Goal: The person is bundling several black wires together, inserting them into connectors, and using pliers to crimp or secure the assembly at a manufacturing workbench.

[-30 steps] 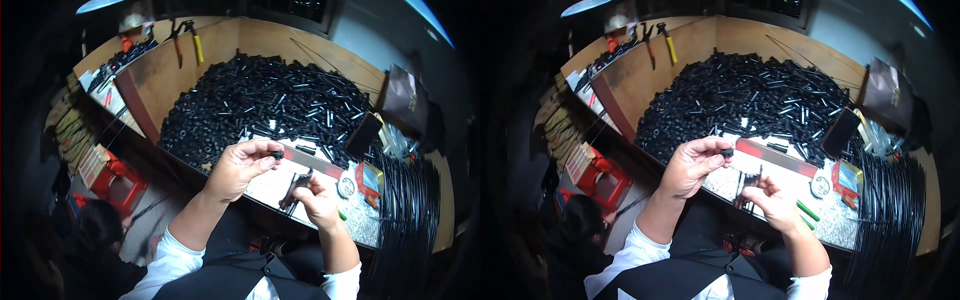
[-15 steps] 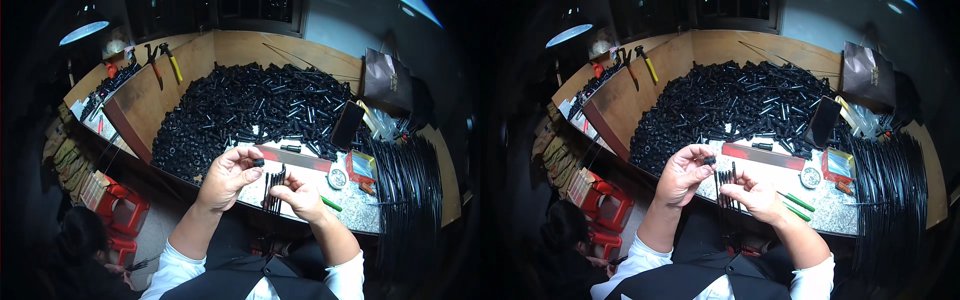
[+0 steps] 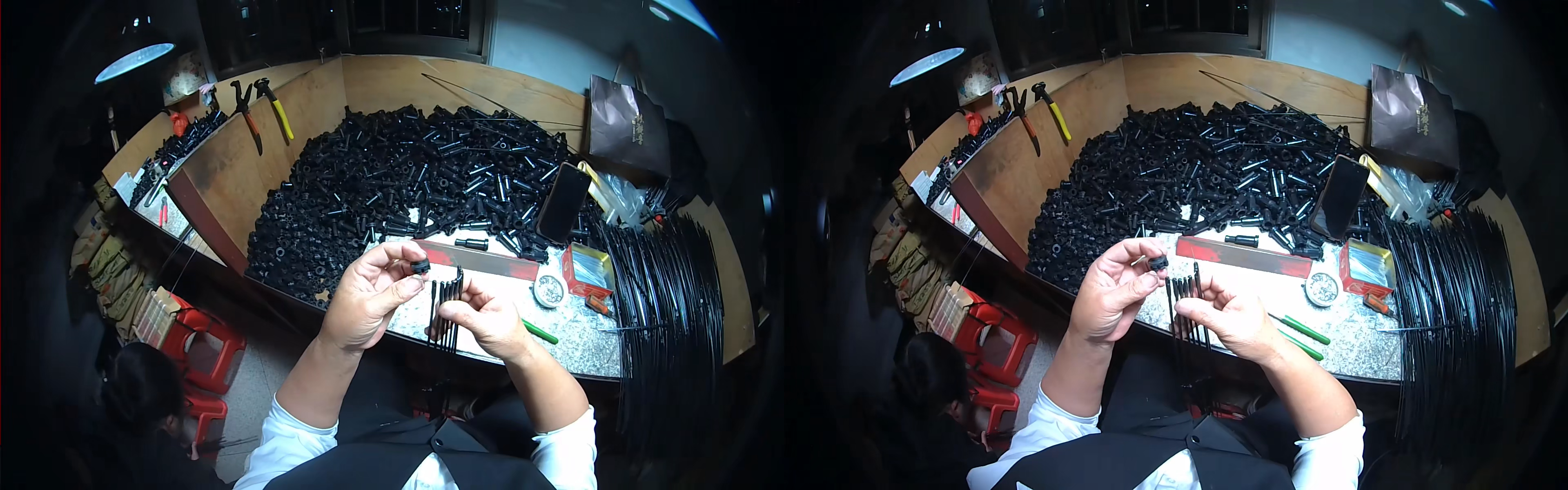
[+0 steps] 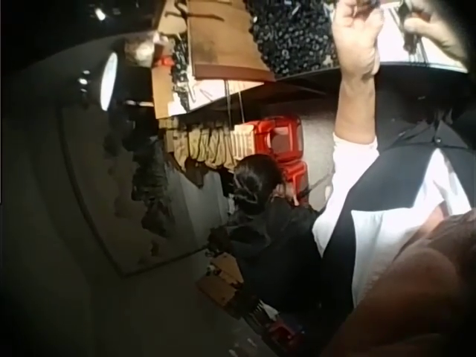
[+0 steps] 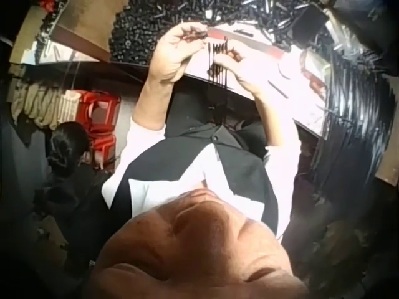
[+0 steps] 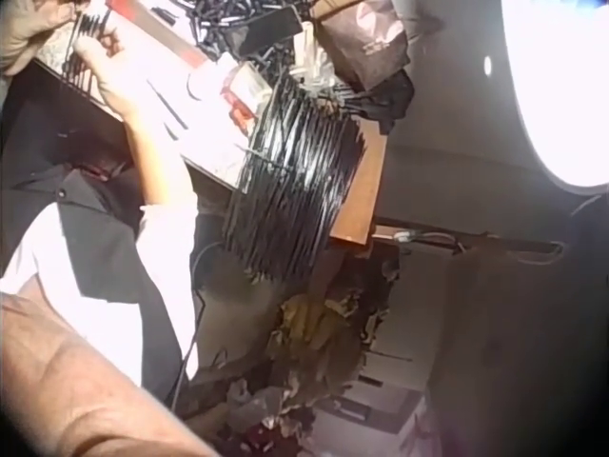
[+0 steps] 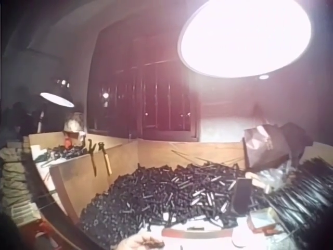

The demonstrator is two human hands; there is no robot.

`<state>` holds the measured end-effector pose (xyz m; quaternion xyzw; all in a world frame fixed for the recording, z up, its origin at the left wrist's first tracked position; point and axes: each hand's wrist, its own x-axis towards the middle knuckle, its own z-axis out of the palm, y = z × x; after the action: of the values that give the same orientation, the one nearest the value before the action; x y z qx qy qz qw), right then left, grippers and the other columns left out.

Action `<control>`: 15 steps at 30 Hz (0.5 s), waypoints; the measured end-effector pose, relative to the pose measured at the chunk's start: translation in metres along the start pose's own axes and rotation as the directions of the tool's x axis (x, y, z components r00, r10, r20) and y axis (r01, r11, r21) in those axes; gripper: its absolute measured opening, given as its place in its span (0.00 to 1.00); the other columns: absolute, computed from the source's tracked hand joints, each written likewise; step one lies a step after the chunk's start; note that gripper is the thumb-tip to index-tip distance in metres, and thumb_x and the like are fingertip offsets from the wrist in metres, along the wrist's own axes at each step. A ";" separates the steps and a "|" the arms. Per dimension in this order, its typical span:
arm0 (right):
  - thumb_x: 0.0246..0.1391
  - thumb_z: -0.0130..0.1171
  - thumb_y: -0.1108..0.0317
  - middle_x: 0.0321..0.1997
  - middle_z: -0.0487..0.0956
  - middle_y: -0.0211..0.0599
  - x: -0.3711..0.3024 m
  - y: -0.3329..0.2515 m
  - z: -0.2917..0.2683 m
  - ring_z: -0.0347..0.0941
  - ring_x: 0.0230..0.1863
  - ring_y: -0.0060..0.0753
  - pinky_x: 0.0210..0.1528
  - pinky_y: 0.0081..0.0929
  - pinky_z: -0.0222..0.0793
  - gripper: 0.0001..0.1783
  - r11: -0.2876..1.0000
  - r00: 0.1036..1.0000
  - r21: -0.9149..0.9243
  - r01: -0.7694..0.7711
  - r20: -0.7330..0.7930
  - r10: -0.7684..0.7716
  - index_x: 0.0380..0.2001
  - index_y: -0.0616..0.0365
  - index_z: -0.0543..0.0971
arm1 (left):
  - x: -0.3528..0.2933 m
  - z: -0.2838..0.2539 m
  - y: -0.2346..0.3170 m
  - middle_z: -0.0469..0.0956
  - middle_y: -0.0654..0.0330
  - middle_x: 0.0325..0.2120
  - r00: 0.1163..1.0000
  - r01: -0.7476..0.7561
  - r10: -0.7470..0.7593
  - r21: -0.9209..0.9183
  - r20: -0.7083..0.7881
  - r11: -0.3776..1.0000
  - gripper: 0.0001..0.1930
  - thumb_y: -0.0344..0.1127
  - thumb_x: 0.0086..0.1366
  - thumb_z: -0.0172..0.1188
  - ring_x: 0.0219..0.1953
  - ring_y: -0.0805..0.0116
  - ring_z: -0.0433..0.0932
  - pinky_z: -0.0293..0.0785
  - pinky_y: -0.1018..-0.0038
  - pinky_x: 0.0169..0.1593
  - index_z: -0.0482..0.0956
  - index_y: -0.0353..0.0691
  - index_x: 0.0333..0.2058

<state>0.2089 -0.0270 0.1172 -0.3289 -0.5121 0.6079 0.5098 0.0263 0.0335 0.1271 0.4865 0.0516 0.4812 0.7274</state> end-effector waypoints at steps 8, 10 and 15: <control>0.58 0.55 0.73 0.34 0.78 0.37 0.002 -0.001 0.001 0.77 0.34 0.29 0.41 0.29 0.76 0.13 1.000 1.000 0.014 -0.004 -0.022 0.005 0.47 0.63 0.71 | 0.003 0.004 0.002 0.74 0.55 0.46 1.000 0.016 -0.016 0.046 0.007 0.999 0.14 0.19 0.60 0.55 0.49 0.70 0.73 0.69 0.73 0.56 0.73 0.32 0.46; 0.58 0.55 0.73 0.34 0.78 0.37 0.003 -0.001 0.001 0.77 0.34 0.29 0.40 0.29 0.76 0.13 1.000 1.000 0.018 -0.008 -0.027 0.009 0.46 0.63 0.71 | 0.003 0.005 0.003 0.74 0.55 0.46 1.000 0.011 -0.012 0.064 0.012 0.998 0.14 0.19 0.60 0.54 0.50 0.70 0.73 0.70 0.73 0.56 0.73 0.31 0.46; 0.58 0.56 0.72 0.33 0.78 0.37 0.004 -0.002 0.002 0.77 0.34 0.29 0.40 0.28 0.75 0.11 1.000 1.000 0.011 0.016 -0.002 -0.016 0.43 0.62 0.72 | 0.002 0.010 0.006 0.73 0.52 0.48 0.999 0.014 -0.020 0.125 0.047 0.992 0.19 0.17 0.57 0.54 0.51 0.65 0.73 0.68 0.69 0.58 0.71 0.28 0.49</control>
<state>0.2070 -0.0234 0.1205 -0.3225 -0.5107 0.6063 0.5172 0.0287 0.0285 0.1376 0.5418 0.0681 0.4590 0.7008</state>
